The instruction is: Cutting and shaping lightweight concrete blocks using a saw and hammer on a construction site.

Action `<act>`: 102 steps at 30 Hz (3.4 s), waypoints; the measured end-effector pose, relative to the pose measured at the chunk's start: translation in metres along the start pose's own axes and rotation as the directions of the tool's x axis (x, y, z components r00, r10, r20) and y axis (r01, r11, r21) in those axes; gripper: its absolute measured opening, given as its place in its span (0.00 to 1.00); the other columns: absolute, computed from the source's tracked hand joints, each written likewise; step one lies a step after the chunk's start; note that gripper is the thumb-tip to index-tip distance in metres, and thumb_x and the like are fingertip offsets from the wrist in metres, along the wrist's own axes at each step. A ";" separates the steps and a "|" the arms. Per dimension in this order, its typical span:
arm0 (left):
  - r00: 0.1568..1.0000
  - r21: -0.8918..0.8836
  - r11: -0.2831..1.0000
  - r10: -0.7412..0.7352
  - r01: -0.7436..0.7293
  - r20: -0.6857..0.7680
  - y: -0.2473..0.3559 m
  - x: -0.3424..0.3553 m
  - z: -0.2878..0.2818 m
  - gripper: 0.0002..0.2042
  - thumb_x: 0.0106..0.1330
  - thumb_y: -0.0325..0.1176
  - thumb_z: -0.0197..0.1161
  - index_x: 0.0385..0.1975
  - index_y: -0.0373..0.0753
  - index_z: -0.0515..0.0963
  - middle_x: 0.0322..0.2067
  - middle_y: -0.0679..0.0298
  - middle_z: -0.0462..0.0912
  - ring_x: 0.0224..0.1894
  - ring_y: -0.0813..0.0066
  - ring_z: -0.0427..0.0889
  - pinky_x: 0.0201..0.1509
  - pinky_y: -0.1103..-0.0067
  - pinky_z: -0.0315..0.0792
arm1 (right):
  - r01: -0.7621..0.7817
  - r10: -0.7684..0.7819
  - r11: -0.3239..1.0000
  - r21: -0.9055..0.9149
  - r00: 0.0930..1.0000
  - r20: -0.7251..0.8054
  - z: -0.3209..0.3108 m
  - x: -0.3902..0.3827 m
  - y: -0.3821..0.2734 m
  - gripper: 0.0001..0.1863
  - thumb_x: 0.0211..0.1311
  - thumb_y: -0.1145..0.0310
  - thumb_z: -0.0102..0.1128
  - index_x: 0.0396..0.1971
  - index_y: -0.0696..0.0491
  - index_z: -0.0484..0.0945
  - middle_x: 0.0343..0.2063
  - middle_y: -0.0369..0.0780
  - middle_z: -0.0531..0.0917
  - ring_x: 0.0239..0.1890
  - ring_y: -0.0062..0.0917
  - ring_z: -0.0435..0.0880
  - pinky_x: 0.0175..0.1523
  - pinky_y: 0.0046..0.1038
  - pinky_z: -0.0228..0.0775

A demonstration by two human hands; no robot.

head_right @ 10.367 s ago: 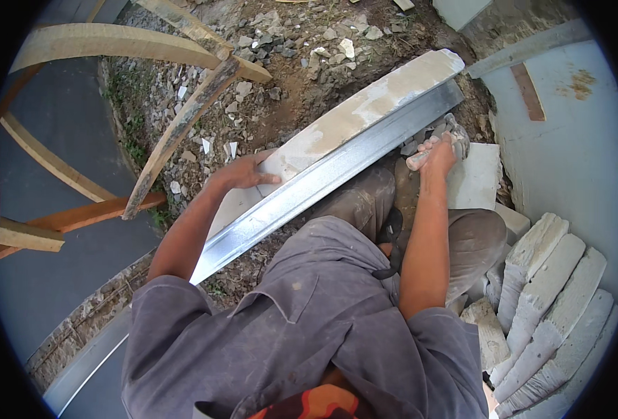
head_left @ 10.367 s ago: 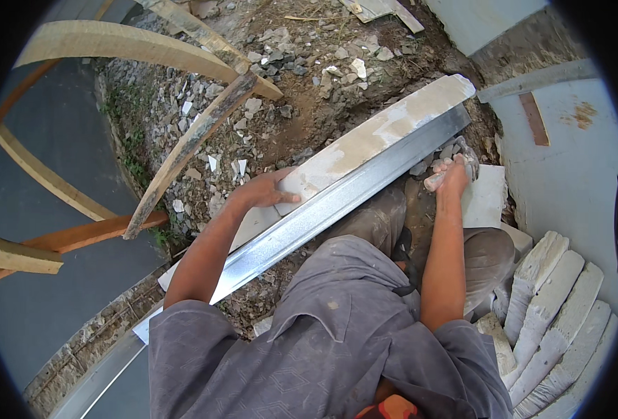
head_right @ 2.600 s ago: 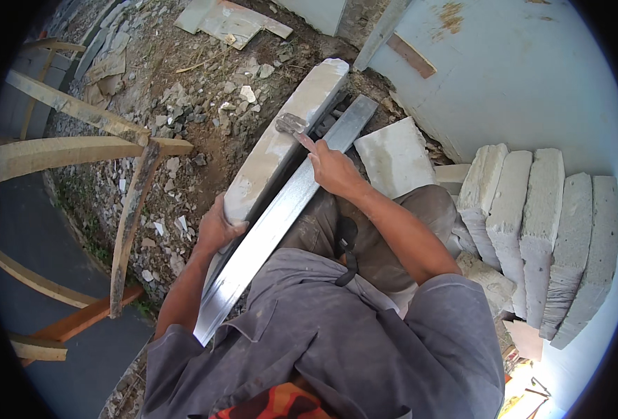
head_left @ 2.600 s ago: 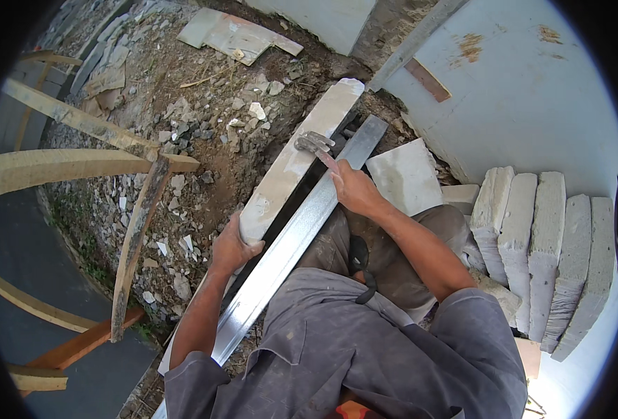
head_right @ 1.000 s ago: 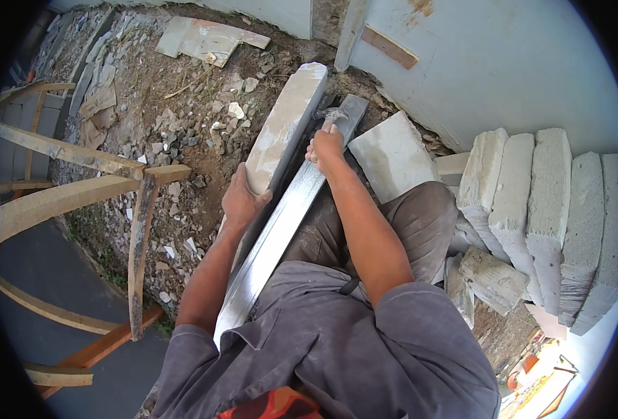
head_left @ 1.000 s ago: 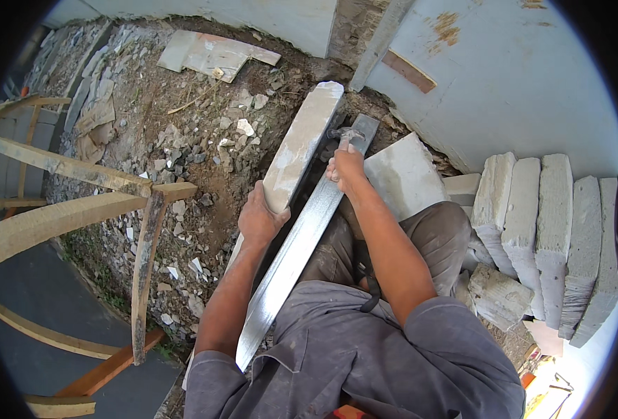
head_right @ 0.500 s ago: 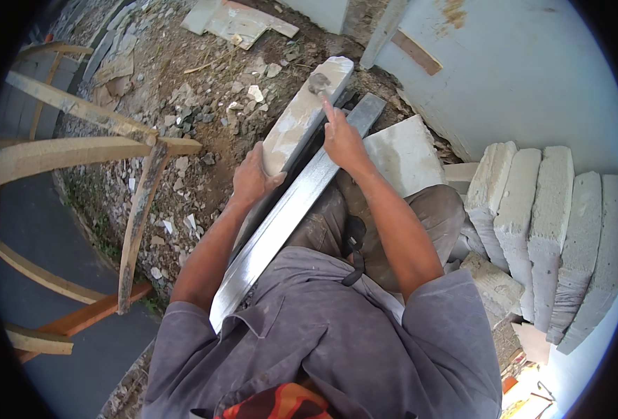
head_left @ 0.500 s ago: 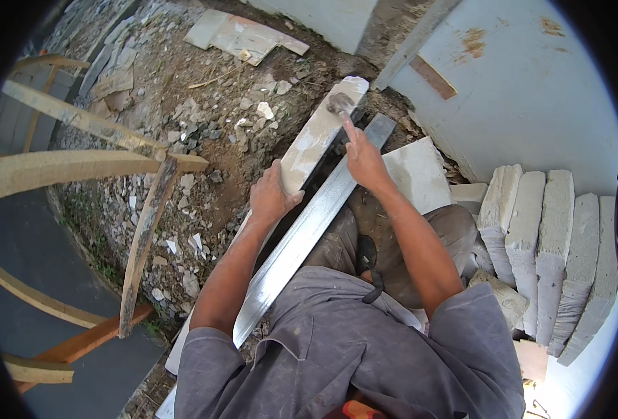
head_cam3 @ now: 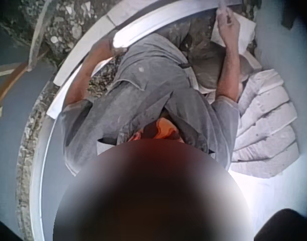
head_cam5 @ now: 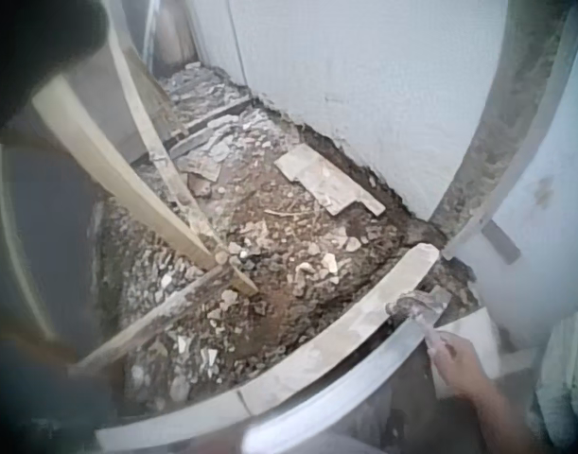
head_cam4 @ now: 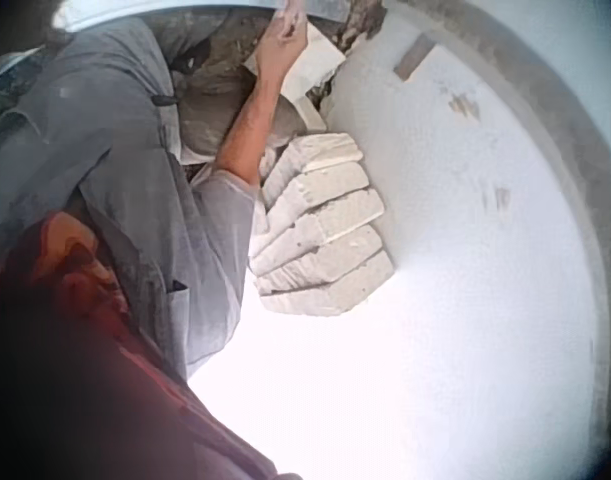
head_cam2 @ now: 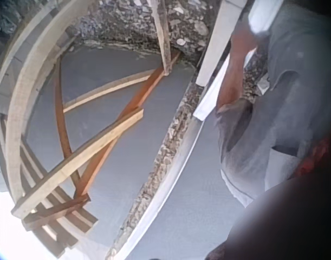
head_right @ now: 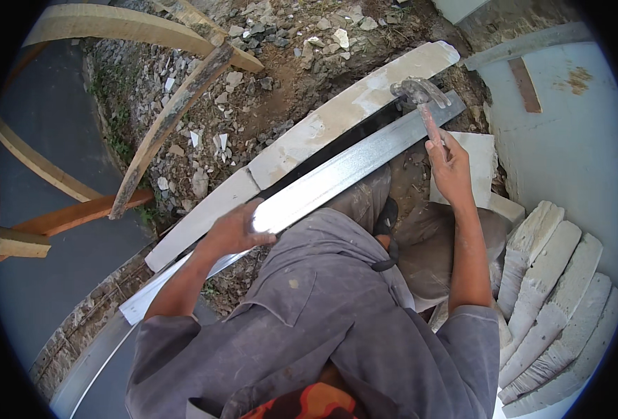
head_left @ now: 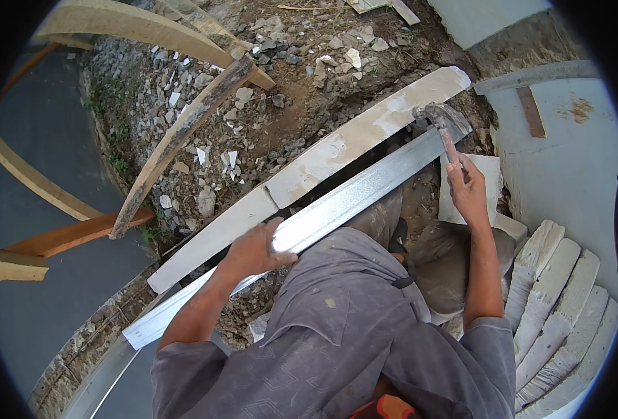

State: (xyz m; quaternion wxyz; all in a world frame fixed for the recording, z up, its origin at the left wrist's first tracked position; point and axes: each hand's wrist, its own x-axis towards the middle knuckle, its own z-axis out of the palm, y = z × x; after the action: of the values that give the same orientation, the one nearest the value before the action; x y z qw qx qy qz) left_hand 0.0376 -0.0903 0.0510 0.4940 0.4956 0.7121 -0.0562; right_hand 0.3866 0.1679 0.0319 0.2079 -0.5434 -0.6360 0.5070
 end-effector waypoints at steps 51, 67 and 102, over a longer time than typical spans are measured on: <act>0.858 0.559 0.826 0.340 -0.076 -0.385 0.119 -0.132 -0.237 0.39 0.29 0.33 0.69 0.52 0.30 0.73 0.41 0.47 0.81 0.42 0.53 0.82 0.50 0.69 0.73 | 0.223 -0.089 0.920 0.323 0.919 -0.383 -0.029 0.006 -0.019 0.18 0.65 0.67 0.59 0.51 0.61 0.72 0.22 0.29 0.72 0.16 0.08 0.63 0.19 0.15 0.54; 0.805 0.191 0.956 -0.071 0.224 -0.589 0.051 -0.109 -0.245 0.43 0.31 0.34 0.67 0.60 0.33 0.70 0.33 0.53 0.81 0.25 0.72 0.76 0.35 0.77 0.72 | 0.230 -0.147 0.946 0.230 0.933 -0.329 -0.022 0.016 -0.010 0.14 0.66 0.68 0.59 0.45 0.61 0.75 0.30 0.32 0.74 0.31 0.11 0.68 0.35 0.15 0.61; 0.924 0.012 0.999 0.044 -0.043 -0.380 -0.105 0.076 -0.077 0.42 0.40 0.40 0.76 0.62 0.44 0.67 0.52 0.54 0.79 0.56 0.53 0.76 0.64 0.65 0.63 | 0.098 -0.098 0.995 -0.007 0.982 -0.162 -0.008 -0.003 0.019 0.14 0.67 0.66 0.56 0.49 0.56 0.74 0.17 0.25 0.66 0.15 0.06 0.59 0.18 0.15 0.48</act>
State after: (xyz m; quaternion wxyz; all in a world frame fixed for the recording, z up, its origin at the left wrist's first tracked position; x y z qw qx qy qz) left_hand -0.0941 -0.0494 -0.0109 0.3471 0.5135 0.7831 0.0508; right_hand 0.4028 0.1665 0.0194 0.2840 -0.5507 -0.6428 0.4504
